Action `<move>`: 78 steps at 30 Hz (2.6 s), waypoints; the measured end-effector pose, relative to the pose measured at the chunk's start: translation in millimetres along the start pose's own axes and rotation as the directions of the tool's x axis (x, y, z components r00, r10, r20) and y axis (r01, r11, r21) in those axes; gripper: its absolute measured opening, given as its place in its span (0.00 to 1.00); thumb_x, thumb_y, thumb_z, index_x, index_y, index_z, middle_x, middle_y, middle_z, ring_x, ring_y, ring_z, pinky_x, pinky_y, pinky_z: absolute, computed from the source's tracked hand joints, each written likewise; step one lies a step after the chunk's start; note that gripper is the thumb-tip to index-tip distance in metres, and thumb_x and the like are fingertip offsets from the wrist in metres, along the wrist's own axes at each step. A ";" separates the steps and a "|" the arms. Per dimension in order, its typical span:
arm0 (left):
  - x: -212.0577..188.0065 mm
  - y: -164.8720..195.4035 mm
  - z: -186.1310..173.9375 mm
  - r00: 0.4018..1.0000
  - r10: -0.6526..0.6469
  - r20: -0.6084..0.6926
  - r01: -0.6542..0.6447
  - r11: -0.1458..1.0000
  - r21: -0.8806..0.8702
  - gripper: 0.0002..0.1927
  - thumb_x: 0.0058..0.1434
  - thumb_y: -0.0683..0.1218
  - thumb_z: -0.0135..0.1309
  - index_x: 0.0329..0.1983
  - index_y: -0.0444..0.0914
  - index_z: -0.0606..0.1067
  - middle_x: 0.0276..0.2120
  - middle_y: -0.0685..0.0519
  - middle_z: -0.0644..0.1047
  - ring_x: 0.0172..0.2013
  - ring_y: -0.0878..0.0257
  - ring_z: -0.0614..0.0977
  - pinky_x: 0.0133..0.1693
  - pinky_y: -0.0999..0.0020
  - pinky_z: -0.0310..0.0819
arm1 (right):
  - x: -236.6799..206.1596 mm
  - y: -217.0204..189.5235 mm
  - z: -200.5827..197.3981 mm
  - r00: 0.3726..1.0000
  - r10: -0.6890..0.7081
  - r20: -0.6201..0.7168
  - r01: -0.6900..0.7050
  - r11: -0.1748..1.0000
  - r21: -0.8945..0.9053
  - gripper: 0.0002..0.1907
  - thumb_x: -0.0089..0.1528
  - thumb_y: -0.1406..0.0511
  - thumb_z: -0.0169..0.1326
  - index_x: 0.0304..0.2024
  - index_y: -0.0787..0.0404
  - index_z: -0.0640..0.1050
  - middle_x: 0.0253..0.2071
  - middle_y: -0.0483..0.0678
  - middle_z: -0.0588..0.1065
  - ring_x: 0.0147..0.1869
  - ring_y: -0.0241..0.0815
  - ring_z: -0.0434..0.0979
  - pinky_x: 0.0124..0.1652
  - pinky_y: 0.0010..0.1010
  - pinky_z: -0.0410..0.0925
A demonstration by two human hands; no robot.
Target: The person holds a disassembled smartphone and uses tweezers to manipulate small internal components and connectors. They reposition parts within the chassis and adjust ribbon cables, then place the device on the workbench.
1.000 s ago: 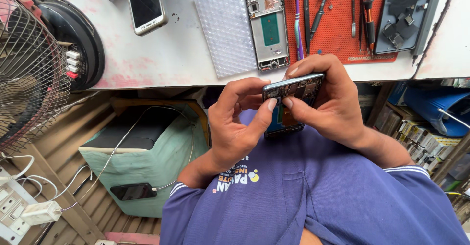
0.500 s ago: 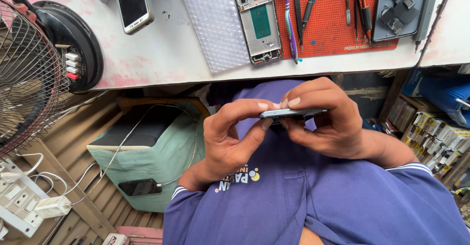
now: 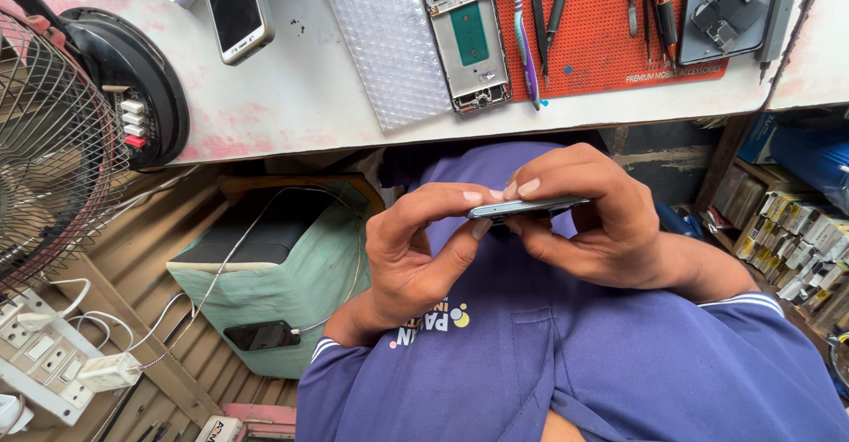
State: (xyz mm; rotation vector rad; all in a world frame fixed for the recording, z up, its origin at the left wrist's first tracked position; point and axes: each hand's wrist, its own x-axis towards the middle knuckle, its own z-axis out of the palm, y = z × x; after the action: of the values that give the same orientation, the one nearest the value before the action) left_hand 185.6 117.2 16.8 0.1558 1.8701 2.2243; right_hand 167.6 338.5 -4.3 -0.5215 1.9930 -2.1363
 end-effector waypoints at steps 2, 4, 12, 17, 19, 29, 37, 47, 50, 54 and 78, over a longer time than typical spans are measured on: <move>1.0 0.4 -0.3 1.000 0.000 -0.005 0.000 1.000 0.020 0.19 0.67 0.28 0.58 0.57 0.34 0.72 0.51 0.44 0.81 0.52 0.59 0.85 0.56 0.68 0.82 | 1.5 -0.9 -2.7 1.000 0.019 0.014 -0.019 1.000 -0.008 0.26 0.58 0.83 0.62 0.55 0.65 0.70 0.51 0.53 0.73 0.55 0.43 0.80 0.51 0.29 0.77; 1.6 0.9 -0.9 1.000 -0.003 -0.006 0.003 1.000 0.030 0.19 0.67 0.28 0.57 0.58 0.34 0.72 0.51 0.44 0.81 0.52 0.58 0.85 0.56 0.68 0.82 | 2.5 -2.4 -5.3 0.999 0.043 0.027 -0.043 0.999 -0.004 0.26 0.58 0.83 0.63 0.55 0.65 0.70 0.51 0.53 0.73 0.55 0.43 0.80 0.53 0.30 0.78; 3.7 1.6 -4.0 1.000 0.000 0.007 -0.001 0.999 0.035 0.19 0.66 0.27 0.57 0.58 0.34 0.72 0.50 0.44 0.81 0.52 0.58 0.85 0.57 0.68 0.82 | 5.7 -4.9 -5.7 0.996 0.085 0.033 -0.085 0.996 -0.012 0.25 0.57 0.82 0.64 0.54 0.65 0.71 0.50 0.53 0.73 0.54 0.42 0.80 0.52 0.30 0.78; 5.0 1.6 -4.5 1.000 -0.001 0.007 0.001 0.999 0.038 0.19 0.66 0.27 0.57 0.58 0.34 0.73 0.50 0.44 0.81 0.52 0.57 0.85 0.56 0.68 0.82 | 6.5 -5.0 -5.5 0.995 0.093 0.025 -0.093 0.995 -0.021 0.25 0.57 0.81 0.64 0.53 0.65 0.71 0.50 0.53 0.74 0.54 0.42 0.80 0.52 0.30 0.78; 5.1 2.0 -5.4 1.000 -0.010 0.014 0.009 0.999 0.039 0.19 0.66 0.28 0.57 0.58 0.34 0.73 0.50 0.44 0.81 0.52 0.57 0.85 0.56 0.68 0.82 | 6.6 -4.9 -5.3 0.994 0.106 0.022 -0.106 0.994 -0.009 0.25 0.57 0.81 0.64 0.53 0.66 0.71 0.49 0.53 0.75 0.54 0.42 0.81 0.52 0.30 0.77; 13.3 5.0 -12.2 0.999 -0.022 0.046 0.016 0.992 0.126 0.19 0.65 0.29 0.60 0.57 0.35 0.74 0.51 0.46 0.81 0.50 0.59 0.86 0.54 0.69 0.83 | 10.5 -1.5 -6.3 0.997 0.077 0.008 -0.077 0.997 0.009 0.26 0.57 0.81 0.64 0.54 0.68 0.70 0.49 0.55 0.76 0.54 0.44 0.82 0.53 0.32 0.78; 15.7 5.2 -17.0 0.998 -0.012 0.067 -0.001 0.982 0.191 0.19 0.64 0.29 0.60 0.57 0.35 0.74 0.49 0.46 0.82 0.48 0.59 0.87 0.51 0.71 0.83 | 11.0 6.0 -6.3 1.000 0.024 0.014 -0.024 0.999 -0.035 0.28 0.55 0.81 0.67 0.55 0.66 0.70 0.48 0.55 0.76 0.52 0.45 0.82 0.48 0.30 0.79; 28.7 4.2 -18.0 0.999 -0.011 0.034 0.001 0.961 0.277 0.20 0.66 0.30 0.60 0.59 0.38 0.76 0.50 0.50 0.82 0.45 0.62 0.86 0.46 0.74 0.82 | 10.1 21.7 1.2 0.997 0.035 -0.070 -0.037 0.999 -0.029 0.27 0.58 0.81 0.64 0.58 0.66 0.71 0.52 0.57 0.75 0.56 0.43 0.81 0.50 0.26 0.77; 32.6 5.0 -17.4 0.999 -0.003 0.033 -0.006 0.964 0.267 0.20 0.67 0.30 0.59 0.59 0.39 0.76 0.50 0.50 0.82 0.45 0.62 0.86 0.47 0.74 0.82 | 9.8 21.0 -2.5 0.995 0.078 -0.063 -0.081 0.996 -0.045 0.26 0.59 0.81 0.64 0.57 0.66 0.71 0.52 0.56 0.76 0.54 0.41 0.81 0.49 0.25 0.76; 34.7 6.3 -16.8 0.999 -0.012 0.033 0.003 0.966 0.258 0.19 0.68 0.30 0.59 0.59 0.39 0.76 0.50 0.50 0.82 0.45 0.62 0.86 0.47 0.74 0.82 | 11.5 19.9 -1.5 0.993 0.088 -0.081 -0.091 0.995 -0.034 0.25 0.60 0.81 0.63 0.57 0.66 0.72 0.52 0.55 0.76 0.53 0.40 0.80 0.49 0.25 0.75; 65.4 -7.2 4.7 0.985 0.131 -0.114 -0.073 0.908 0.412 0.24 0.62 0.33 0.62 0.60 0.40 0.72 0.43 0.49 0.78 0.41 0.62 0.85 0.44 0.73 0.81 | 30.6 30.6 -1.1 0.976 0.109 -0.186 -0.125 0.989 -0.077 0.23 0.64 0.79 0.61 0.60 0.67 0.70 0.56 0.52 0.74 0.56 0.36 0.77 0.54 0.24 0.73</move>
State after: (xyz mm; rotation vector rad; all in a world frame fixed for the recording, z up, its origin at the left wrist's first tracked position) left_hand 124.2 138.8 6.2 0.1746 2.4387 1.9175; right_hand 135.6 325.8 -30.5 -0.2206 2.1624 -2.1000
